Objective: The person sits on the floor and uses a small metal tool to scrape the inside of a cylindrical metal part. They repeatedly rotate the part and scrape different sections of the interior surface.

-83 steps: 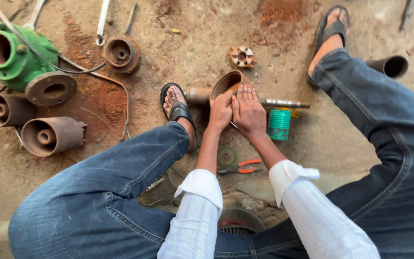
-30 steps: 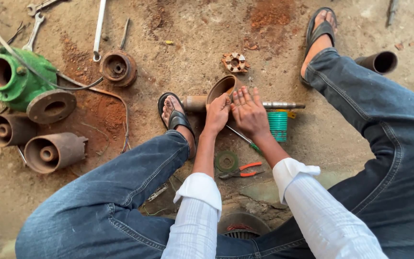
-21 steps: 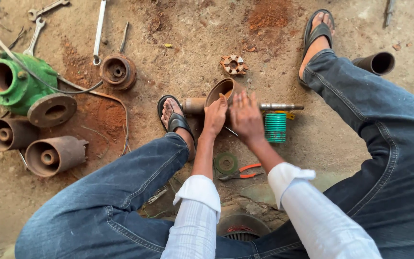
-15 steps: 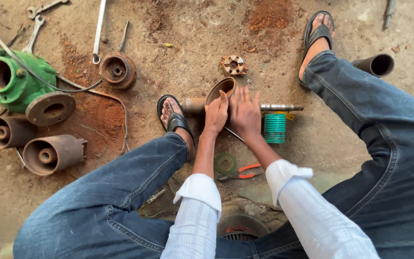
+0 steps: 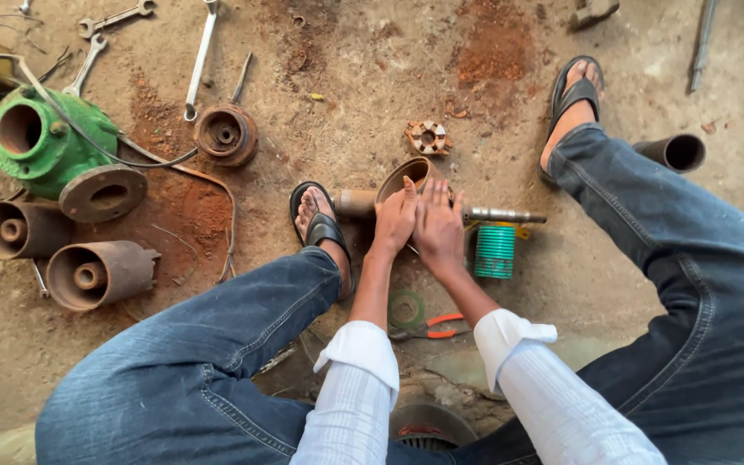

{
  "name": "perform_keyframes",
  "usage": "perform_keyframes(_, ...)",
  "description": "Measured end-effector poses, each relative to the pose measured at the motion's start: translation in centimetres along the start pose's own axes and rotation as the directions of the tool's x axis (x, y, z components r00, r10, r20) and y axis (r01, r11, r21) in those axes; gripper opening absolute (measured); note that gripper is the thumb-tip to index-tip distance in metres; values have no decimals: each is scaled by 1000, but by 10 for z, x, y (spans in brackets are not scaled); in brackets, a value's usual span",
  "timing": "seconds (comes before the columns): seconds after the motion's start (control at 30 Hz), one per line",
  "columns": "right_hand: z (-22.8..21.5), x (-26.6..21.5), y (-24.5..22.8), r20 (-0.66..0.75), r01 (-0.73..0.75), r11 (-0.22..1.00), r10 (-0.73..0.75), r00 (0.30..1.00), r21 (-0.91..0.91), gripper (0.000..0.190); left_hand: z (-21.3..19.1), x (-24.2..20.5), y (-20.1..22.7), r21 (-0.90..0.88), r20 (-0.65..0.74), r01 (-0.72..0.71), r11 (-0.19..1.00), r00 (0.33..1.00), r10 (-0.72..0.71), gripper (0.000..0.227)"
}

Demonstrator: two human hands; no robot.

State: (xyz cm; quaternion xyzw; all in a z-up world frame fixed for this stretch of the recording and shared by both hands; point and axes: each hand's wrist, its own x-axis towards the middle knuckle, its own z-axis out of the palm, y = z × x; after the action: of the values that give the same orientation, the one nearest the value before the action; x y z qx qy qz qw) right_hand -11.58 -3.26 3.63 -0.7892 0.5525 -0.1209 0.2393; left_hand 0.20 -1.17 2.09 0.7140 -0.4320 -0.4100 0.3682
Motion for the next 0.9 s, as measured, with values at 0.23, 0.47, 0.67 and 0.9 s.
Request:
perform_keyframes(0.23, -5, 24, 19, 90, -118, 980, 105, 990, 162, 60, -1, -11, 0, 2, -30, -21, 1000, 999, 21, 72)
perform_keyframes(0.47, 7, -13, 8, -108, 211, 977, -212, 971, -15, 60, 5, -5, -7, -5, -17, 14, 1000, 1000, -14, 72)
perform_keyframes(0.67, -28, 29, 13, 186, -209, 970, 184, 965, 123, 55, 5, -15, -1, -52, -68, -88, 995, 994, 84, 69)
perform_keyframes(0.9, 3, -20, 9, -81, 160, 987, -159, 984, 12, 60, 9, -18, -6, -7, -62, -26, 1000, 998, 25, 73)
